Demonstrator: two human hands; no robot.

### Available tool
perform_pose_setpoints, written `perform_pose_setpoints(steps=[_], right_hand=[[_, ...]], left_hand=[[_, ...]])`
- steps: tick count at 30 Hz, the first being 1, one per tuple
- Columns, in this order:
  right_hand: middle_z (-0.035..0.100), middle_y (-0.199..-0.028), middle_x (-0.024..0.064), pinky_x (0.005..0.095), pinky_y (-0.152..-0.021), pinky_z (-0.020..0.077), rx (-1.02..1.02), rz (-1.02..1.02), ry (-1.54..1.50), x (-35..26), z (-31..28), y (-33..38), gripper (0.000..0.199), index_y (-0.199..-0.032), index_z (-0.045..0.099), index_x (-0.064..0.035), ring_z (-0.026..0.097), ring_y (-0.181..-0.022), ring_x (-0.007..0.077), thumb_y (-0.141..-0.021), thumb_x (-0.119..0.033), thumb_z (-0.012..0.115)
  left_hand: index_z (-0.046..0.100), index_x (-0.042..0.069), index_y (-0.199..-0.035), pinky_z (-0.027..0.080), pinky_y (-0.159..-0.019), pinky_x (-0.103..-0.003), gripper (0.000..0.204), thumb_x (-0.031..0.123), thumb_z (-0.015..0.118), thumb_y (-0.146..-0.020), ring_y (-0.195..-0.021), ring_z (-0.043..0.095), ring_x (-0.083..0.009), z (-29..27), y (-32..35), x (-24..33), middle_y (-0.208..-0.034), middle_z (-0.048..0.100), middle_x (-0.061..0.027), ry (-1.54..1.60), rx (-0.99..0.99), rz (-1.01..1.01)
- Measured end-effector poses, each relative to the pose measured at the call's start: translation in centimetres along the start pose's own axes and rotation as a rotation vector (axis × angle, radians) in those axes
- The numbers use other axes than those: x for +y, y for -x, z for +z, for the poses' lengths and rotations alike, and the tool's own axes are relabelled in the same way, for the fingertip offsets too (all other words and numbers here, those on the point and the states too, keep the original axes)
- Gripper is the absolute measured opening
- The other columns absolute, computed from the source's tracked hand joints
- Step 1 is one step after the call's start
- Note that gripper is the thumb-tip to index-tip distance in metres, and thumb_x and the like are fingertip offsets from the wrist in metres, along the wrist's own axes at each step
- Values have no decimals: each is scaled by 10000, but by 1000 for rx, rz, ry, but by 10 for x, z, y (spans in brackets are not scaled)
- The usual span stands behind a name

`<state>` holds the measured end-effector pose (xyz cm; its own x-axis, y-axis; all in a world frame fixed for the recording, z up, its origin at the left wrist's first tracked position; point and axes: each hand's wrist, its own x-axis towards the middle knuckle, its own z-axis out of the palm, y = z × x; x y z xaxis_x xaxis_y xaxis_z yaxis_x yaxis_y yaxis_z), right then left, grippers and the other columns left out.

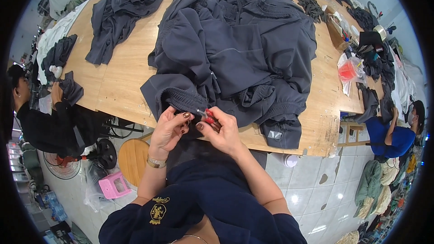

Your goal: Trim loose threads from finished garments using small snips.

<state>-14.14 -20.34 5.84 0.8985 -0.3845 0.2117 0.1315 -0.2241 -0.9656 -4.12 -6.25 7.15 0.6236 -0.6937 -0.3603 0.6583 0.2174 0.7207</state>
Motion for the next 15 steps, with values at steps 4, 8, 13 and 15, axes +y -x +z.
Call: perform_pose_setpoints(steps=[4,8,13,15], right_hand=[[525,-638,82,298,-488,392,54,-34,310,5,-8,0,246,-780,530,-12,518,-522,222,-799,-212,671],[533,-646,87,337,-466,399,63,-151,538,7,-9,2,274,-736,524,-42,540,-520,267,-781,-258,687],[516,-644,65,334,-449,396,15,-226,657,8,-8,4,283,-716,517,-62,540,-500,256,-768,-282,688],[518,-639,72,335,-457,399,9,-218,655,6,-7,4,261,-720,523,-56,540,-506,259,-751,-251,694]], left_hand=[[521,64,-1018,386,-525,-167,251,44,661,-810,-670,561,-50,-2,1,3,-860,655,-48,57,-10,-61],[505,69,-1056,382,-508,-191,256,34,624,-831,-652,560,-57,-9,1,1,-855,647,-51,64,-38,-88],[498,65,-1061,380,-504,-189,271,33,630,-826,-636,556,-51,-10,0,-1,-839,648,-53,61,-48,-65],[496,63,-1065,378,-502,-186,279,32,632,-824,-630,555,-49,-10,1,-2,-835,649,-53,53,-51,-57]])
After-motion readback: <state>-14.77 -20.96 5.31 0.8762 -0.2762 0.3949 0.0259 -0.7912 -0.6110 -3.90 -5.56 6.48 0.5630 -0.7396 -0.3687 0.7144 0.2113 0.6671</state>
